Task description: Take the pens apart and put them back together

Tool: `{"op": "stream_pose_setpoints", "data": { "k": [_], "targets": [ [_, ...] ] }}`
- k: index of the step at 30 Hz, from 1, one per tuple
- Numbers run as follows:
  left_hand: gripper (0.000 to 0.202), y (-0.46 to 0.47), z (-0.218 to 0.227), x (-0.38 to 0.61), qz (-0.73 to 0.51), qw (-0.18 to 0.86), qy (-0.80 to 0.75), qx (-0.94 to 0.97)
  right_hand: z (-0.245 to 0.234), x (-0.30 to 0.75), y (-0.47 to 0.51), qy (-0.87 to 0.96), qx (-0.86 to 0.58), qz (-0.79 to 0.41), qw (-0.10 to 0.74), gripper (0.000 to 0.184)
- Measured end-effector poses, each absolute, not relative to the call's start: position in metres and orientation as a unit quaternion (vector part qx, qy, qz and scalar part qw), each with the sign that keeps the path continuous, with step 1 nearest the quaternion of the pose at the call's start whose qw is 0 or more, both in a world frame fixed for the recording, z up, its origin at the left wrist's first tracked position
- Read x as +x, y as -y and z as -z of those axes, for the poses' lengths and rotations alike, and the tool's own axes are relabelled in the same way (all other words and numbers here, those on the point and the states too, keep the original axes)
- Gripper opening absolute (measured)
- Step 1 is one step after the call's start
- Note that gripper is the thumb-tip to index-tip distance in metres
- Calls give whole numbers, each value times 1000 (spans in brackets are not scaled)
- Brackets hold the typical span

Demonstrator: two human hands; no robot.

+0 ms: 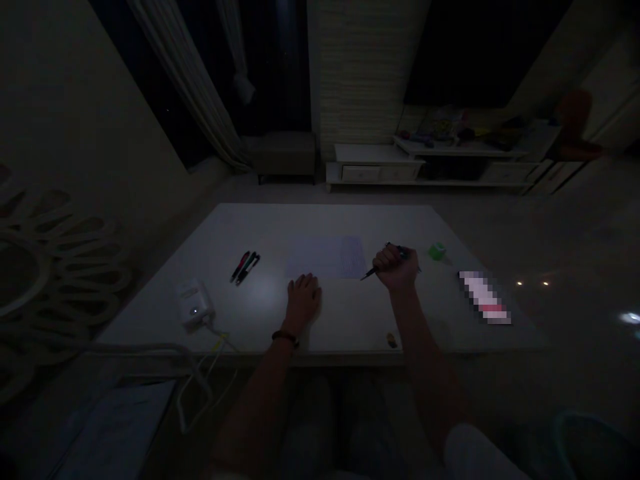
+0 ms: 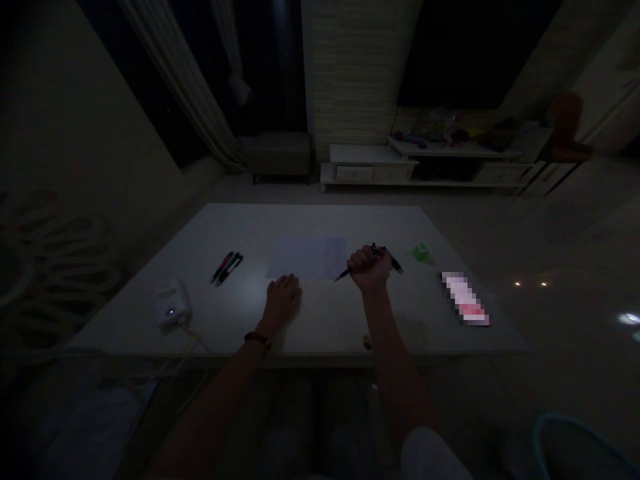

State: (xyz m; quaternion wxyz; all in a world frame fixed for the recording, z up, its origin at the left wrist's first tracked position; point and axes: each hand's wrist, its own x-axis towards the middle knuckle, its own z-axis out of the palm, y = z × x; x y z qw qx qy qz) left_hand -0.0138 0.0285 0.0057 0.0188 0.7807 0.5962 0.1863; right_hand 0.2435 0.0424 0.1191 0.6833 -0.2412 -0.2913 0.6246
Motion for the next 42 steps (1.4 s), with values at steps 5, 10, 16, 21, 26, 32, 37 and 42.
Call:
{"op": "stream_pose_setpoints", "data": {
  "k": [5, 10, 16, 21, 26, 32, 37, 42],
  "targets": [
    [38, -28, -6, -14, -196, 22, -594, 779, -124, 239, -44, 275, -228, -635, 685, 38],
    [38, -28, -5, -13, -198, 19, -599, 776, -117, 234, -53, 269, -181, -665, 673, 37],
    [38, -27, -4, -13, -209, 24, -596, 775, -96, 237, -87, 275, -252, -652, 660, 31],
    [38, -28, -4, -12, -212, 31, -597, 773, -73, 233, -126, 352, -432, -591, 584, 42],
    [40, -30, -2, -13, -212, 45, -601, 769, -53, 215, -144, 476, -521, -520, 481, 40],
    [41, -32, 1, -13, -211, 44, -603, 768, -18, 189, -153, 497, -511, -501, 491, 29],
    [42, -31, -2, -12, -203, 39, -605, 769, 5, 185, -156, 493, -577, -435, 485, 26],
    [42, -31, -3, -11, -196, 30, -607, 770, 16, 185, -160, 505, -603, -376, 490, 17]
  ]
}}
